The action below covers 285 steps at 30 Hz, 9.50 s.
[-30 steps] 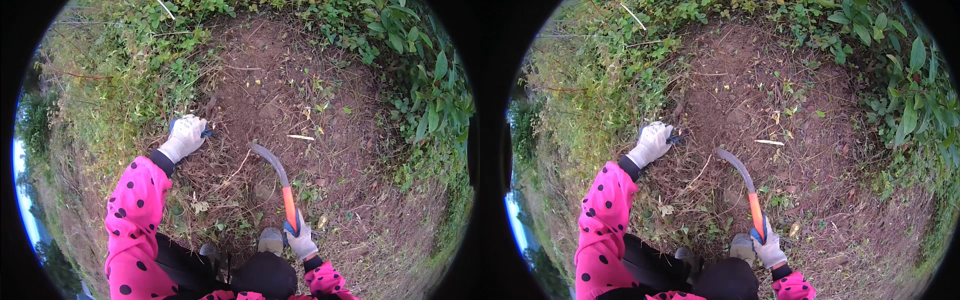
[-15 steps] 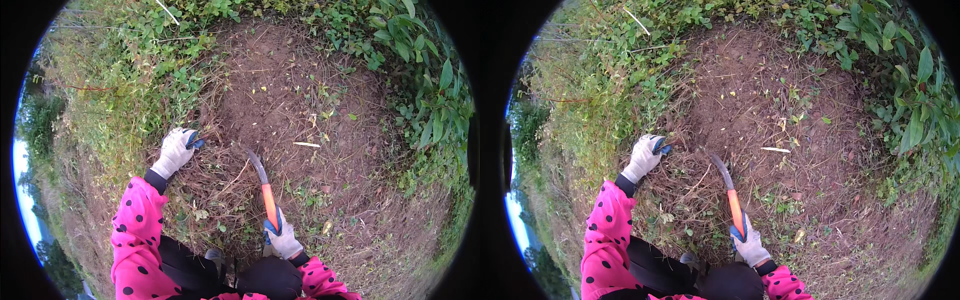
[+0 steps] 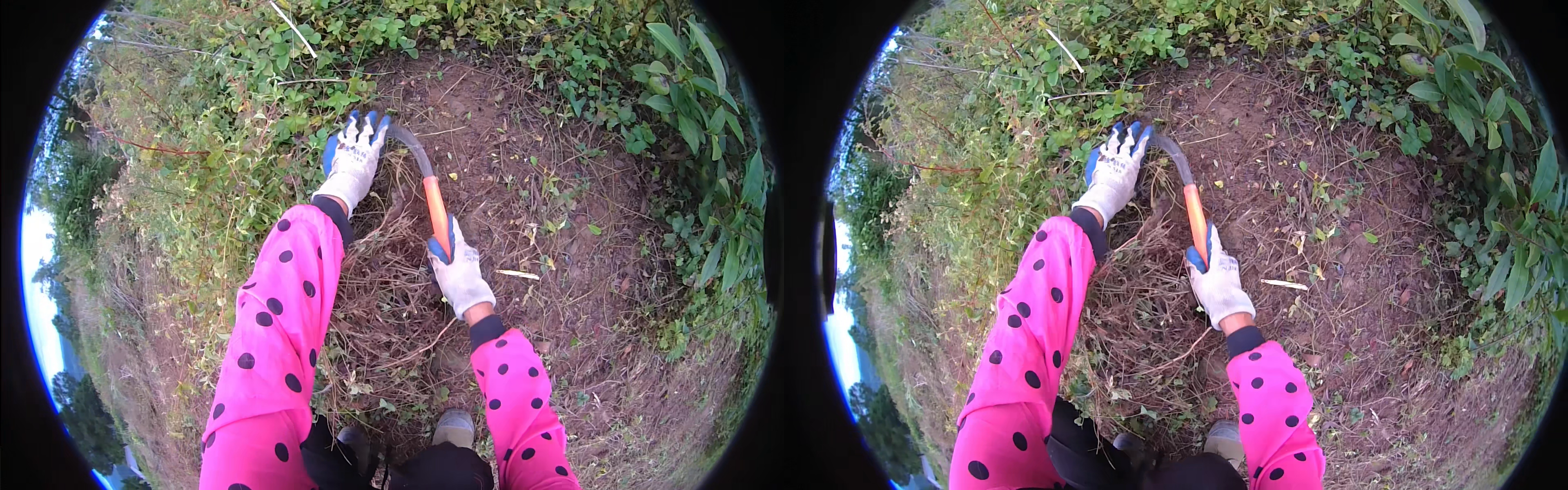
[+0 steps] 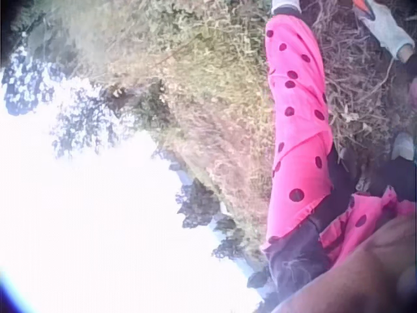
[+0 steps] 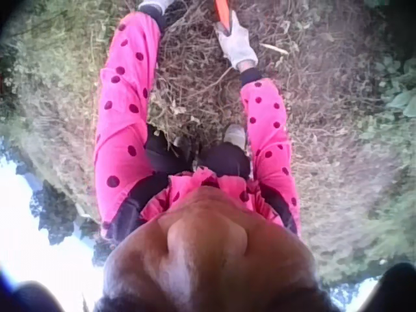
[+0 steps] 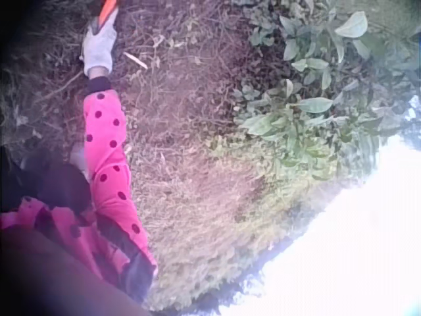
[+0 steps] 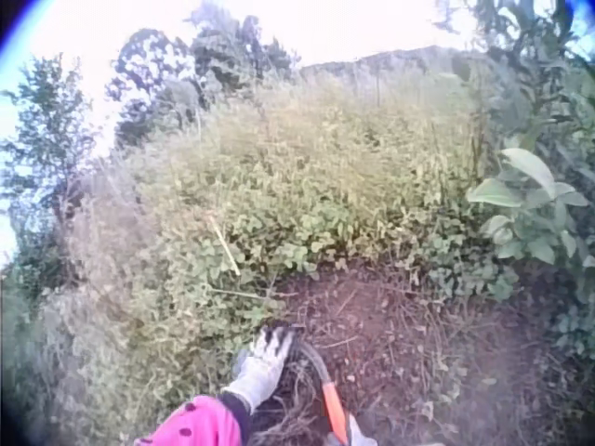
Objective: The person uses a sickle to cut weeds and small plants at ground level in an outdoor area. They repeatedly swing the tool to sever vegetation, then gather and remove the cut material by hand.
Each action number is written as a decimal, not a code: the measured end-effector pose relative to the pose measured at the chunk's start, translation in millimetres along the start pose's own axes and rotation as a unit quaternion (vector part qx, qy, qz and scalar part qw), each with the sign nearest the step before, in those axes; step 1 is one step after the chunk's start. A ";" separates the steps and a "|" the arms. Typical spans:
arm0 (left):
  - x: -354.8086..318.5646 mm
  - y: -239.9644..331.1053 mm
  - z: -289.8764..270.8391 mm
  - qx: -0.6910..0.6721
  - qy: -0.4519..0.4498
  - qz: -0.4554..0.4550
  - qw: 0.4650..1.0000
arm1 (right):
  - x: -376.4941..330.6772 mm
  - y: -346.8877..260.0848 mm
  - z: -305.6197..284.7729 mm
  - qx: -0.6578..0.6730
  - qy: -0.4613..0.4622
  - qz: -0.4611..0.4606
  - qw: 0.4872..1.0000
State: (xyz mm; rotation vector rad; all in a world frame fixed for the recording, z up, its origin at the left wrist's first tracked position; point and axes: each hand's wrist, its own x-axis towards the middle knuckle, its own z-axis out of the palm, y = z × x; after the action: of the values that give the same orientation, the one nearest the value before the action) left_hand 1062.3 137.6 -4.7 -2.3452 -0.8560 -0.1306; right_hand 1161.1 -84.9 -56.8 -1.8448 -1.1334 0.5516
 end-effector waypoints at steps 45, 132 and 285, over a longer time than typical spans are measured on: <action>-213.3 -71.6 19.6 -0.267 -0.143 -0.142 0.942 | -89.1 5.7 -73.6 -0.112 -0.145 -0.056 0.981; -307.1 -54.8 -40.2 -0.118 -0.276 -0.144 0.943 | -33.5 -71.6 54.9 -0.239 -0.316 -0.198 0.896; -329.0 688.0 -1358.6 -0.674 -0.547 0.414 0.274 | -1068.8 -324.8 -861.3 0.821 0.496 -0.069 0.274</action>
State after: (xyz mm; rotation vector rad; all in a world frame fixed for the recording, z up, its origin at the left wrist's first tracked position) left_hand 1382.4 -1254.9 616.3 -3.8437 0.8750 2.3926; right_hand 1113.3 -1337.2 590.7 0.1585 0.4512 0.0749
